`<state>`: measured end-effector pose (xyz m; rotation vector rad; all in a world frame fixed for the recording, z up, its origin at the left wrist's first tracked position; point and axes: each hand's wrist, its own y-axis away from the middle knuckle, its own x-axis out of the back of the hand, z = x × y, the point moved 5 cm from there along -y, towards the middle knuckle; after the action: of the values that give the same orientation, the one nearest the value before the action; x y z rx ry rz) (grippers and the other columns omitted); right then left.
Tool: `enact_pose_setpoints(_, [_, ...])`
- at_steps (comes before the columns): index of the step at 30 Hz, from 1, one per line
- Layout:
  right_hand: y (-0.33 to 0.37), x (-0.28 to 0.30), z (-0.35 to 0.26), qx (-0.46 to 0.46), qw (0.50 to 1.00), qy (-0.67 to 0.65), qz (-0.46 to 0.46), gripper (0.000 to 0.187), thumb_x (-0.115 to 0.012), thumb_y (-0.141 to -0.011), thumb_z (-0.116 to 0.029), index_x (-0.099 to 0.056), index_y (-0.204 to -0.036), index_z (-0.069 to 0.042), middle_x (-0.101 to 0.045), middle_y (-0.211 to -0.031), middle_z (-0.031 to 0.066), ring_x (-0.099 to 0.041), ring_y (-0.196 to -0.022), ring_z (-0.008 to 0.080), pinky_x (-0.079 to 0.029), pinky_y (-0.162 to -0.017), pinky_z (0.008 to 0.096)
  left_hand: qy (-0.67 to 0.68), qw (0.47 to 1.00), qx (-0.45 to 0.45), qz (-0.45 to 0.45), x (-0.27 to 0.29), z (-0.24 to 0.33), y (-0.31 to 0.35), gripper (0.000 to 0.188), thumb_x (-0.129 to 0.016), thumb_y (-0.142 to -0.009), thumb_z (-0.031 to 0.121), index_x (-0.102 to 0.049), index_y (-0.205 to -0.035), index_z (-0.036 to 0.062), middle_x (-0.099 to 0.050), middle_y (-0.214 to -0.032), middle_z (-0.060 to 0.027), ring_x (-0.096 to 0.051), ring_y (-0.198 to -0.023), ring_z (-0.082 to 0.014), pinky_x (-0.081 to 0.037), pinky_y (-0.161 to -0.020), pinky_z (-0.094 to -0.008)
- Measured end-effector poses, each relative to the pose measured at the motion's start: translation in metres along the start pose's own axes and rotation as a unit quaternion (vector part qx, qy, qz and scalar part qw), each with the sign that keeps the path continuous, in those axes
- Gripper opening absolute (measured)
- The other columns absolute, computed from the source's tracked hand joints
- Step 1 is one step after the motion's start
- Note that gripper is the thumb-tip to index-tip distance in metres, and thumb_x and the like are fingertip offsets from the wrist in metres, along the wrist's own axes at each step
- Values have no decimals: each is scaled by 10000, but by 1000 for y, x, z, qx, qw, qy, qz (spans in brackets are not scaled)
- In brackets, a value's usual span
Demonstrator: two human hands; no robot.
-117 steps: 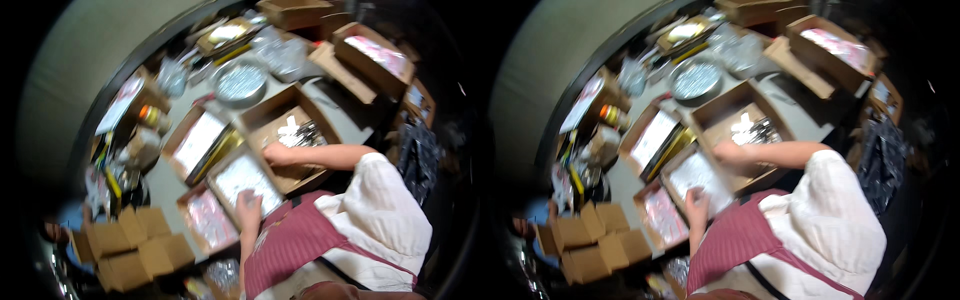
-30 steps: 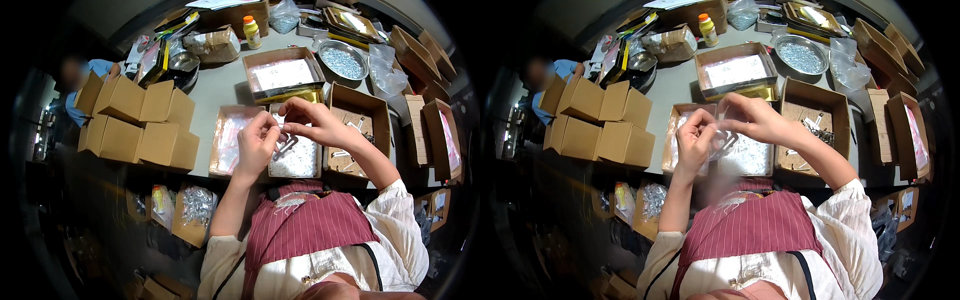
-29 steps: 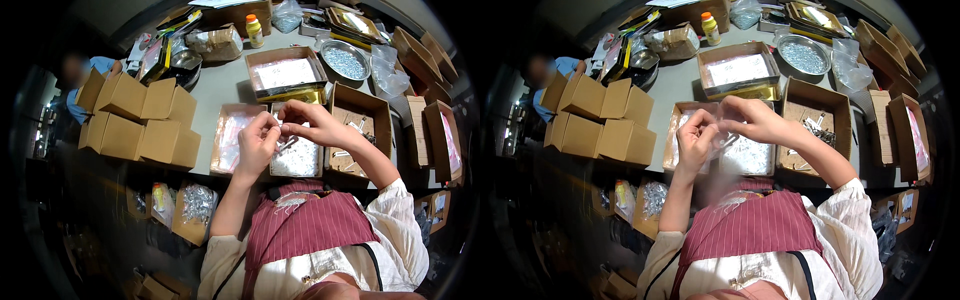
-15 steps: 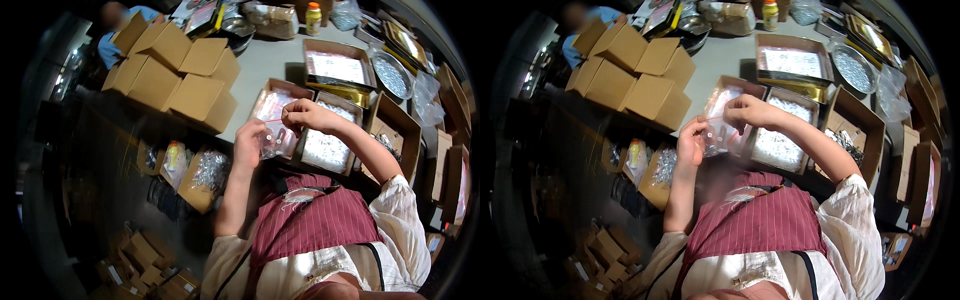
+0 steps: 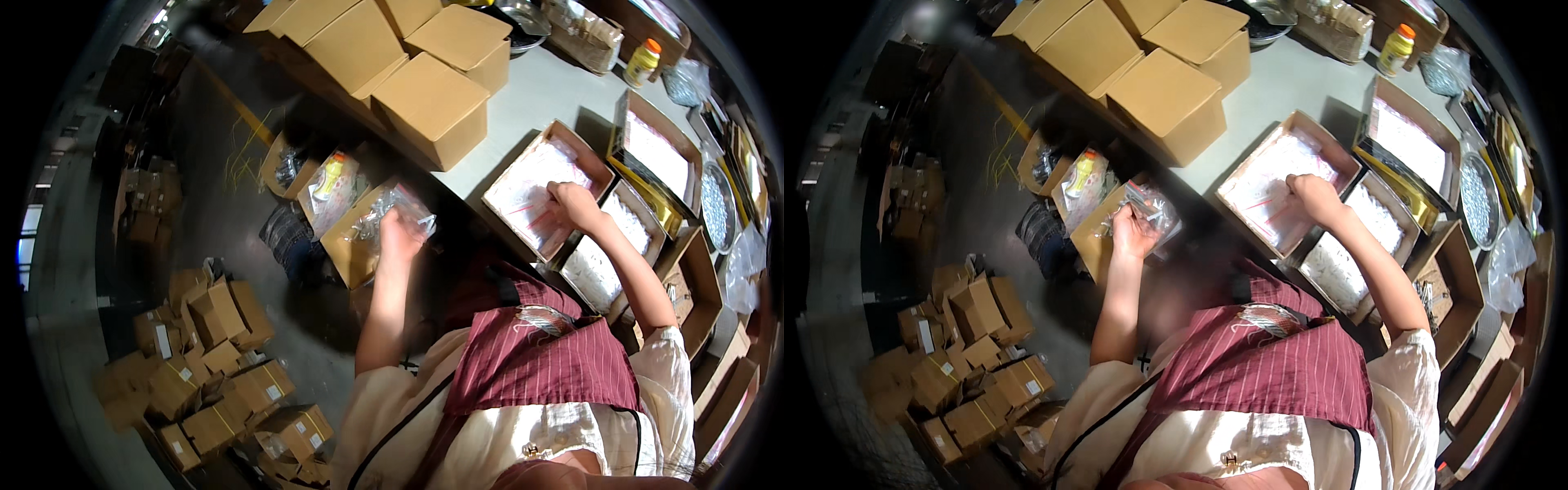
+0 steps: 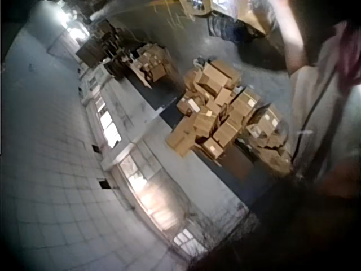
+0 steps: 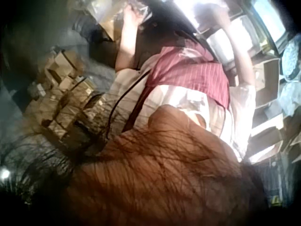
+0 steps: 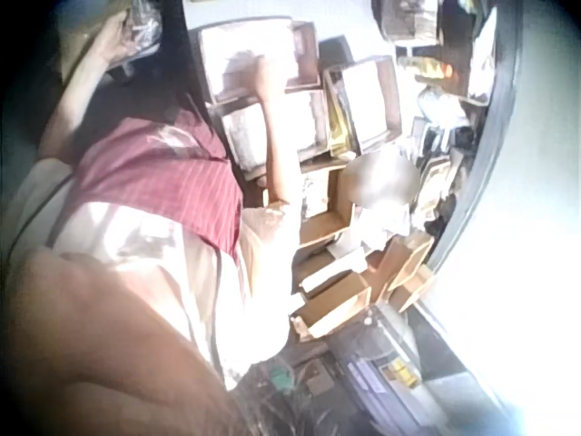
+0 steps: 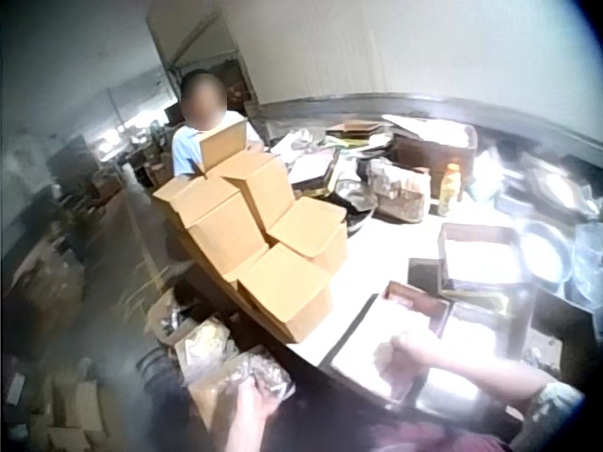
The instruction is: The person repeatedly picks small white plastic pieces and metal clips from boxes on a table, places them into small clear plastic bags, and sets the bags aside. The workspace contains multiple cardboard boxes, plastic bags, and containers of small parts.
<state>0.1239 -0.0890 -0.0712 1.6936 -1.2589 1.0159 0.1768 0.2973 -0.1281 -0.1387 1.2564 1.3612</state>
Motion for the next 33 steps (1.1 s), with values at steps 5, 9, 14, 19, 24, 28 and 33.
enact_pose_setpoints(5, [10,47,-19,3,997,-66,27,158,-655,-877,-124,-758,-948,-28,-709,-855,238,-711,-822,405,-557,-739,463,21,997,-57,52,62,24,-10,297,-464,-1059,333,-626,-863,178,-676,-822,10,-663,-841,-229,-532,-812,-459])
enact_pose_setpoints(9, [25,63,0,-31,986,-159,41,233,-676,-970,-133,-755,-1133,13,-770,-1037,196,-759,-929,263,-575,-819,368,-42,991,-96,87,111,51,-25,132,-541,-943,221,-606,-898,114,-664,-879,-52,-623,-914,-232,-503,-826,-468])
enact_pose_setpoints(14, [44,79,2,-83,938,-322,92,239,-648,-1002,-162,-751,-1138,6,-771,-999,116,-718,-908,184,-553,-817,336,-360,843,-243,316,104,52,-21,319,-553,-968,75,-598,-1261,-46,-668,-1222,-153,-644,-1109,-262,-508,-1000,-390])
enact_pose_setpoints(19, [69,74,-4,-106,815,-563,90,246,-592,-1062,-178,-716,-1117,27,-772,-980,82,-682,-851,102,-554,-819,278,-513,759,-400,-11,-84,-26,20,332,-637,-963,15,-618,-1294,3,-665,-1226,-130,-628,-1107,-210,-496,-952,-347])
enact_pose_setpoints(24, [92,85,-20,-71,742,-651,144,259,-581,-1065,-180,-698,-1148,36,-771,-1026,118,-716,-890,153,-559,-822,299,-485,835,-136,-222,-202,-126,49,363,-753,-964,176,-635,-1263,6,-703,-1109,-100,-665,-941,-138,-518,-835,-261])
enact_pose_setpoints(28, [118,86,-3,-73,738,-644,185,253,-601,-1064,-193,-694,-1145,29,-753,-1000,86,-707,-874,146,-561,-818,318,-350,897,-67,-260,-221,-157,46,153,-662,-1020,131,-638,-1103,4,-711,-868,-83,-688,-758,-137,-543,-650,-256])
enact_pose_setpoints(33, [153,39,18,-164,986,17,6,338,-720,-901,-276,-641,-1076,2,-711,-1010,213,-724,-930,370,-589,-818,460,-469,838,-135,-244,-225,-147,42,173,-606,-1042,109,-653,-1190,30,-662,-812,-18,-534,-639,-42,-417,-576,-203])
